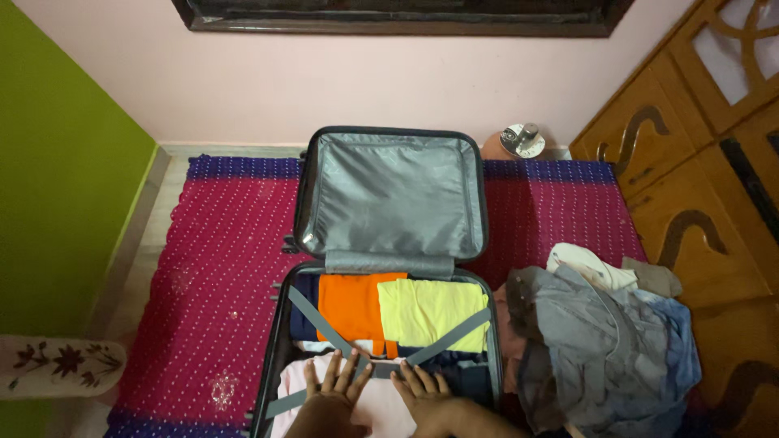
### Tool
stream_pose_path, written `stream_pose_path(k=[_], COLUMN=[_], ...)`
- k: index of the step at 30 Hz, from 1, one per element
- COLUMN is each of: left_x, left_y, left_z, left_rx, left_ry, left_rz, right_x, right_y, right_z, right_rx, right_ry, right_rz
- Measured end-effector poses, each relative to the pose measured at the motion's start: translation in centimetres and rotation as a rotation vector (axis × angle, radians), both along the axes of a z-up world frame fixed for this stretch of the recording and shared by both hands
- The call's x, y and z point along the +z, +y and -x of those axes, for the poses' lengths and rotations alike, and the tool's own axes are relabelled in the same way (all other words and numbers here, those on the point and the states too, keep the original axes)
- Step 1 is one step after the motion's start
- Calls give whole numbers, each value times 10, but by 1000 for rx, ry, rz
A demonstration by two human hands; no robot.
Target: The person folds a pink shirt and a yellow shirt, places them into a suitcase on a bed, and secures the contents using the internal straps.
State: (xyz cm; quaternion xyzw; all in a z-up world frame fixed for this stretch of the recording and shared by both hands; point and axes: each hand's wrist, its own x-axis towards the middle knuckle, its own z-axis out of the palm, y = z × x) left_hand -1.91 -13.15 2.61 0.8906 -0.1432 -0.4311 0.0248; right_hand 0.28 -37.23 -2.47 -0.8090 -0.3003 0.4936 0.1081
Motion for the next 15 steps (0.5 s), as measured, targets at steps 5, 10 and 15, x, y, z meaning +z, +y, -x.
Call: stream_pose_path(k=[5, 10, 15], left_x=[-39, -58, -34], left_y=[7, 5, -22], left_z=[4, -3, -66], left_rx=[60, 65, 154], left_ry=[-96, -1106, -897], left_rz=[82, 414, 506], right_x=[42, 73, 72], right_y=[14, 33, 42], right_z=[-21, -63, -98], right_rx=[-50, -363, -192], right_ry=[-221, -555, -878], right_rz=[11, -132, -246])
